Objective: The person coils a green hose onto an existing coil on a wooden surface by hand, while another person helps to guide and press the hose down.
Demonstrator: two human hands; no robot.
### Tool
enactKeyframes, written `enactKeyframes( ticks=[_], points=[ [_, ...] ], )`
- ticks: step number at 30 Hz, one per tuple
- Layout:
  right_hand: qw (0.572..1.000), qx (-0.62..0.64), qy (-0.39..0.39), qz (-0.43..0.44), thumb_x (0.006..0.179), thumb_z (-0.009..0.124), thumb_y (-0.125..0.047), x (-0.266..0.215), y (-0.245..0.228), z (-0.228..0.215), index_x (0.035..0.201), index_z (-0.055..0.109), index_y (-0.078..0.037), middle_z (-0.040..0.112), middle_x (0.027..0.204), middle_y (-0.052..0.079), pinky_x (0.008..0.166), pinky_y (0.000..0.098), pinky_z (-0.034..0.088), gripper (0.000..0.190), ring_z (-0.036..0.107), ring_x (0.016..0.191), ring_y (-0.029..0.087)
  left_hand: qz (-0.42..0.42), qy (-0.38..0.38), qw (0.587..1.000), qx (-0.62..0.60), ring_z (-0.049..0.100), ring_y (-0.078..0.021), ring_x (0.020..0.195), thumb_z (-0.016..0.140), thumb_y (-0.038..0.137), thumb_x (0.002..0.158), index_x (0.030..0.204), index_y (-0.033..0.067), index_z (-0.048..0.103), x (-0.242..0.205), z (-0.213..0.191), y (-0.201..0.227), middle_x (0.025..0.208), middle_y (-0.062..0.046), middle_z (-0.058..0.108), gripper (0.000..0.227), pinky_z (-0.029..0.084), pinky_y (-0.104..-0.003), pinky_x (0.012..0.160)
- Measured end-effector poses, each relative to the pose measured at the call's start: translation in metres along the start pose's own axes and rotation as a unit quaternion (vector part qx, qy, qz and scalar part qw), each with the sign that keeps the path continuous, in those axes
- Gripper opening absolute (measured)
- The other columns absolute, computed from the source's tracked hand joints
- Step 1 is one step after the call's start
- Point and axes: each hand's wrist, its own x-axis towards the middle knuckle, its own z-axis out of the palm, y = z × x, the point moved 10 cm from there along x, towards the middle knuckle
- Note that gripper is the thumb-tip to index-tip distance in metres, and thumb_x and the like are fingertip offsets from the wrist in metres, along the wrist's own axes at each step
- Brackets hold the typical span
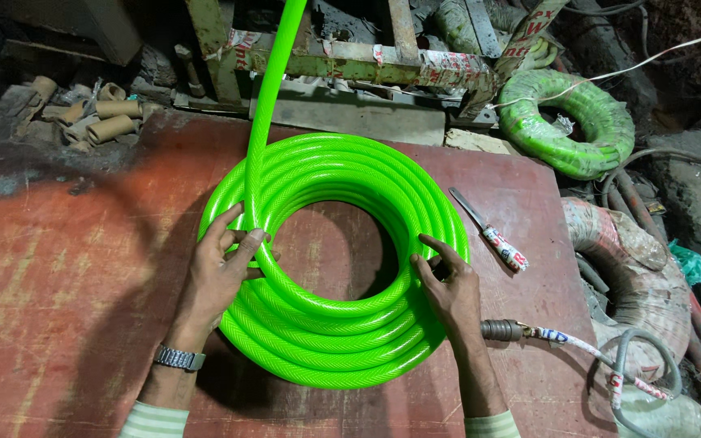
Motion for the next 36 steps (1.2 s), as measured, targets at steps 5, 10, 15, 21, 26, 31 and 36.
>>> enactKeyframes(
  ticks=[5, 10, 15, 21, 26, 31, 36],
  points=[
    [1.0, 0.001, -0.001, 0.0, 0.091, 0.077, -0.032, -0.002, -0.003, 0.0, 0.128, 0.074, -0.017, 0.067, 0.072, 0.012, 0.065, 0.0359, 0.051, 0.04, 0.059, 0.067, 0.022, -0.006, -0.006, 1.0, 0.022, 0.068, -0.0281, 0.093, 0.066, 0.022, 0.096, 0.154, 0.0007, 0.036, 0.0, -0.001, -0.003, 0.108, -0.026, 0.066, 0.068, 0.063, -0.04, 0.069],
    [0.999, -0.043, -0.009, -0.018, 0.089, 0.078, -0.037, 0.006, 0.012, 0.007, 0.129, 0.073, -0.022, 0.068, 0.074, 0.011, 0.065, 0.0374, 0.053, 0.043, 0.064, 0.069, 0.023, 0.005, -0.03, 0.99, 0.135, 0.072, -0.0265, 0.08, 0.064, 0.023, 0.1, 0.153, -0.0009, 0.038, 0.012, -0.004, -0.018, 0.105, -0.025, 0.069, 0.064, 0.063, -0.037, 0.062],
    [0.998, -0.063, -0.011, -0.022, 0.09, 0.077, -0.036, 0.007, 0.014, 0.009, 0.13, 0.072, -0.022, 0.069, 0.073, 0.013, 0.066, 0.0396, 0.054, 0.043, 0.065, 0.069, 0.025, 0.051, -0.005, 0.977, 0.205, 0.069, -0.0291, 0.096, 0.067, 0.023, 0.098, 0.146, -0.0056, 0.048, 0.013, -0.013, -0.009, 0.111, -0.027, 0.067, 0.06, 0.061, -0.037, 0.071],
    [0.997, -0.073, -0.025, -0.031, 0.094, 0.073, -0.036, 0.003, -0.001, 0.009, 0.134, 0.07, -0.017, 0.07, 0.075, 0.017, 0.067, 0.0423, 0.055, 0.044, 0.066, 0.069, 0.028, 0.082, 0.016, 0.946, 0.313, 0.065, -0.025, 0.097, 0.069, 0.025, 0.095, 0.142, -0.0032, 0.057, 0.017, -0.015, -0.013, 0.116, -0.02, 0.058, 0.057, 0.061, -0.032, 0.07],
    [0.995, -0.08, -0.047, -0.035, 0.093, 0.073, -0.036, 0.004, -0.015, 0.007, 0.135, 0.068, -0.016, 0.069, 0.073, 0.017, 0.068, 0.0458, 0.056, 0.047, 0.066, 0.068, 0.03, 0.08, -0.003, 0.941, 0.328, 0.065, -0.0266, 0.098, 0.068, 0.024, 0.095, 0.141, -0.0058, 0.055, 0.026, -0.013, -0.023, 0.114, -0.02, 0.058, 0.056, 0.06, -0.034, 0.073],
    [0.961, -0.233, -0.054, -0.14, 0.088, 0.073, -0.04, 0.029, -0.052, 0.015, 0.123, 0.071, -0.018, 0.068, 0.082, 0.011, 0.071, 0.0536, 0.055, 0.041, 0.069, 0.075, 0.04, 0.076, -0.002, 0.938, 0.338, 0.067, -0.0243, 0.096, 0.072, 0.028, 0.093, 0.14, -0.0039, 0.058, 0.026, -0.011, -0.02, 0.113, -0.017, 0.059, 0.059, 0.06, -0.034, 0.076],
    [0.95, -0.163, -0.052, -0.263, 0.086, 0.075, -0.04, 0.109, -0.127, 0.055, 0.118, 0.073, -0.015, 0.068, 0.091, 0.016, 0.076, 0.056, 0.052, 0.04, 0.067, 0.084, 0.043, 0.053, -0.012, 0.941, 0.335, 0.068, -0.0282, 0.099, 0.072, 0.028, 0.091, 0.139, -0.0053, 0.057, 0.029, -0.009, -0.023, 0.115, -0.019, 0.061, 0.06, 0.059, -0.037, 0.081]
  ],
)
